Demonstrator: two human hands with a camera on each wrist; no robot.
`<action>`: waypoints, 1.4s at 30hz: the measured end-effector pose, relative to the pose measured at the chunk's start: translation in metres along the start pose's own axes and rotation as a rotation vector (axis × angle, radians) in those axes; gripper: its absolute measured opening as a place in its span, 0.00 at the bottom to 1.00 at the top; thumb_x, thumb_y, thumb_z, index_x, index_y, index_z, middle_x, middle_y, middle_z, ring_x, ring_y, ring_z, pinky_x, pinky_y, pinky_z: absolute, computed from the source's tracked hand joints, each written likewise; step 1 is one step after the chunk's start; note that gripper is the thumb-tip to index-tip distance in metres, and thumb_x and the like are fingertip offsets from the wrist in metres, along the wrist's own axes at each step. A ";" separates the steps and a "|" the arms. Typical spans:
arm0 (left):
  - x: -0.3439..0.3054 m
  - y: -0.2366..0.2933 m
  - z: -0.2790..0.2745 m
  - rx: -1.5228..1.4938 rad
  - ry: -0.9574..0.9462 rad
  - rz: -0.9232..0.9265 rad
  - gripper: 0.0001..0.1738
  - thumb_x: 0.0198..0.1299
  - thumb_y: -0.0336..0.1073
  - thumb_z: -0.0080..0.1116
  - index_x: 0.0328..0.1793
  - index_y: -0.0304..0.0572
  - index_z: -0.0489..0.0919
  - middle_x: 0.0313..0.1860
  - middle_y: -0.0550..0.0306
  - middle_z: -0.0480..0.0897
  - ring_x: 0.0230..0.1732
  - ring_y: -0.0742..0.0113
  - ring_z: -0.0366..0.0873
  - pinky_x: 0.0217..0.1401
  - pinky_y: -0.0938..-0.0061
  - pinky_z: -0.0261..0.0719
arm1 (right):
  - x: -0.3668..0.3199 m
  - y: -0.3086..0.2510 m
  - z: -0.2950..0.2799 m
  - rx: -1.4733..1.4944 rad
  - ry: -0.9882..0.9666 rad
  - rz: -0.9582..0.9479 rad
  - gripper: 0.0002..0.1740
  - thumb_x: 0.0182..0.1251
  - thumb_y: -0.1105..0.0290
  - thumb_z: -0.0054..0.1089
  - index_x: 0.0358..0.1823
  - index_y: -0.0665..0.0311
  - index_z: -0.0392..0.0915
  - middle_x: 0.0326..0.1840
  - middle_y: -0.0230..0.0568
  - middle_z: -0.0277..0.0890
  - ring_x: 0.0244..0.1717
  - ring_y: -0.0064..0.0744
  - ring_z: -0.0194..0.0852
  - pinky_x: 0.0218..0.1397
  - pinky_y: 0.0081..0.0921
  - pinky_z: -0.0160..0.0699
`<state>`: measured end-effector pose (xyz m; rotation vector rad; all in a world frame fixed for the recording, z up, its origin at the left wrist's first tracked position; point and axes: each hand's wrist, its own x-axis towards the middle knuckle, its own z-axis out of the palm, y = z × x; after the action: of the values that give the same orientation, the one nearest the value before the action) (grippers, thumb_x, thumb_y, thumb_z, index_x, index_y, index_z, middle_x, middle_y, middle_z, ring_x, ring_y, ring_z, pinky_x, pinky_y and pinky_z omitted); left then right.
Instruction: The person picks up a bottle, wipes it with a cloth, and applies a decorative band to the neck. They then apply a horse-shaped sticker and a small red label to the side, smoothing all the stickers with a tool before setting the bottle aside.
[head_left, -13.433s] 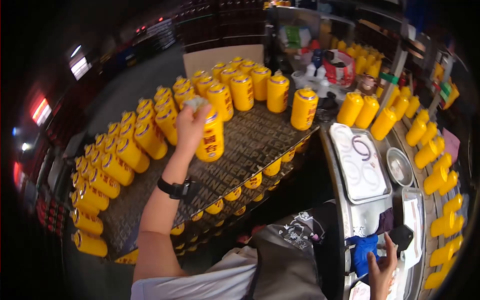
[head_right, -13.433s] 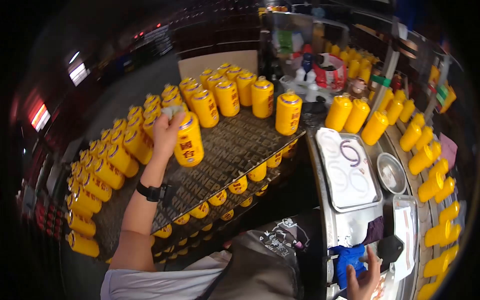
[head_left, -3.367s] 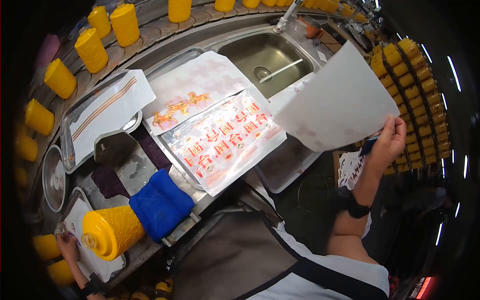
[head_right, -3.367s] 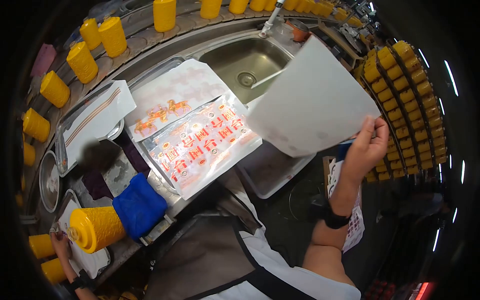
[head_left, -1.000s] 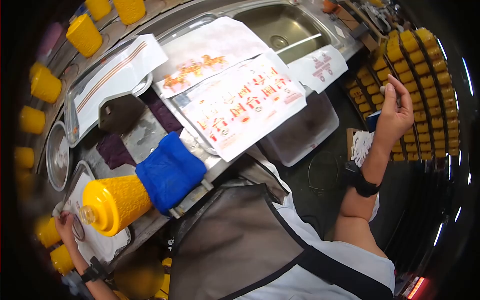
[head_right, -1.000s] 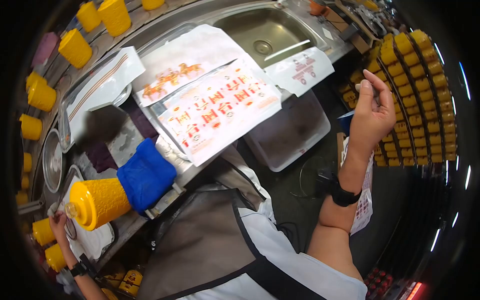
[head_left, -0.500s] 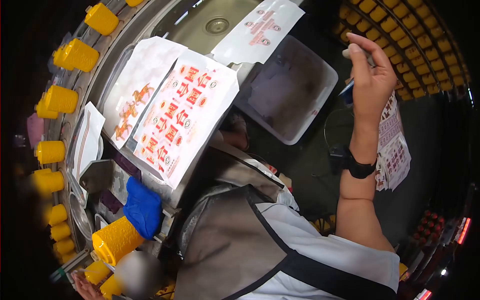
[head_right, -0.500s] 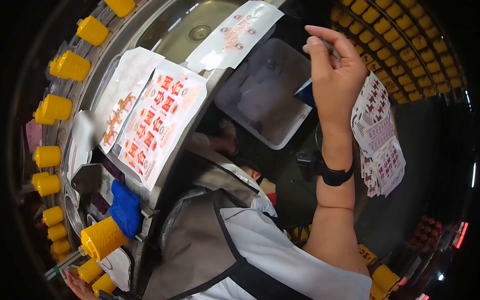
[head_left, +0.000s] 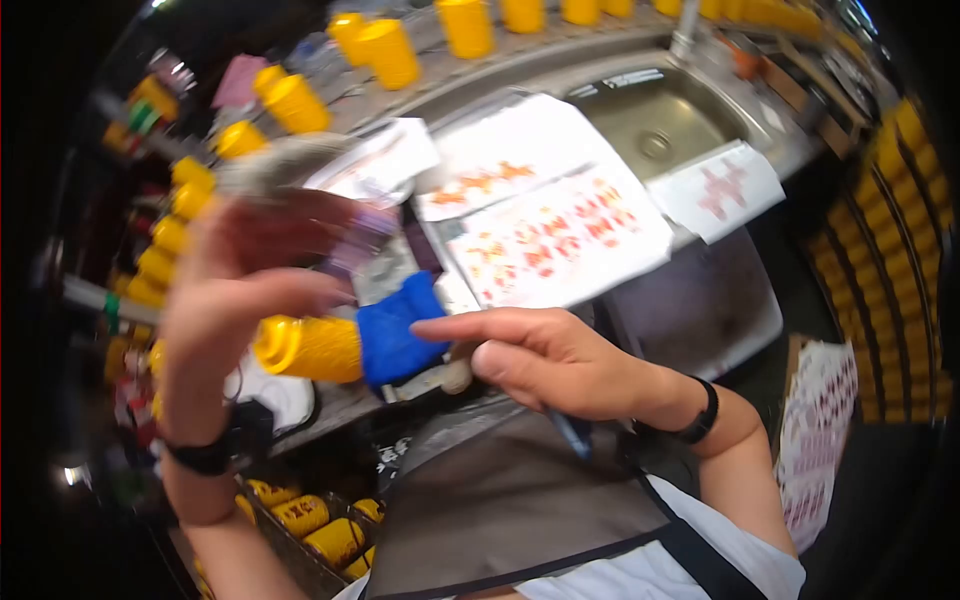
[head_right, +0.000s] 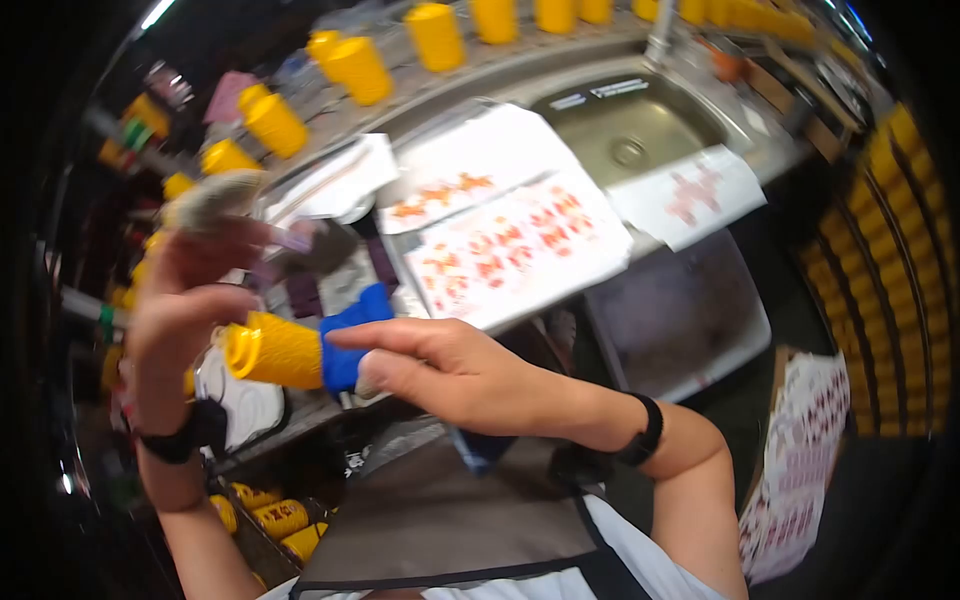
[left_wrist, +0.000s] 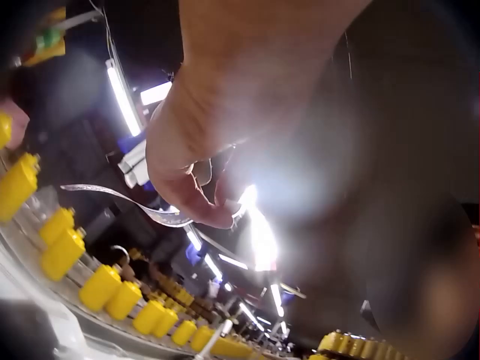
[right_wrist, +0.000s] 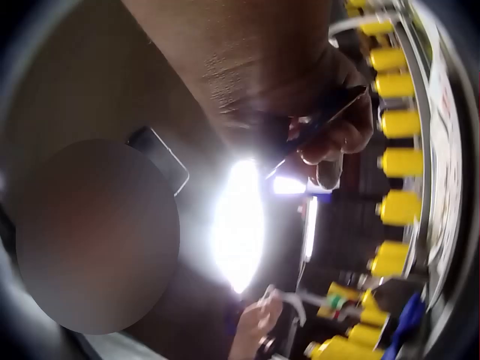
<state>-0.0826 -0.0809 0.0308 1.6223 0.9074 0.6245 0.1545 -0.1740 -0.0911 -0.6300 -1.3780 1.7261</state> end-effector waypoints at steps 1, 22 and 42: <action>0.000 -0.001 0.014 -0.056 -0.142 -0.038 0.41 0.49 0.14 0.60 0.74 0.37 0.66 0.60 0.51 0.79 0.53 0.67 0.81 0.49 0.73 0.84 | 0.003 -0.002 0.003 0.055 0.012 0.103 0.28 0.80 0.58 0.42 0.73 0.69 0.63 0.58 0.43 0.77 0.24 0.16 0.65 0.29 0.14 0.65; -0.136 -0.115 0.003 -0.344 0.207 -0.175 0.34 0.60 0.22 0.58 0.74 0.39 0.66 0.42 0.60 0.82 0.43 0.77 0.79 0.49 0.79 0.78 | 0.110 0.031 0.063 0.062 0.213 0.279 0.12 0.64 0.73 0.65 0.47 0.65 0.74 0.31 0.33 0.78 0.17 0.14 0.66 0.17 0.14 0.63; -0.131 -0.177 -0.037 -0.277 0.912 0.137 0.28 0.60 0.19 0.60 0.68 0.32 0.70 0.41 0.63 0.79 0.42 0.80 0.75 0.53 0.82 0.74 | 0.162 0.076 0.089 -0.332 0.249 -0.259 0.32 0.63 0.83 0.62 0.70 0.68 0.66 0.56 0.42 0.79 0.36 0.14 0.76 0.33 0.10 0.72</action>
<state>-0.2267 -0.1531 -0.1231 1.1242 1.2760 1.5794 -0.0249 -0.0916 -0.1218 -0.7803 -1.5044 1.1829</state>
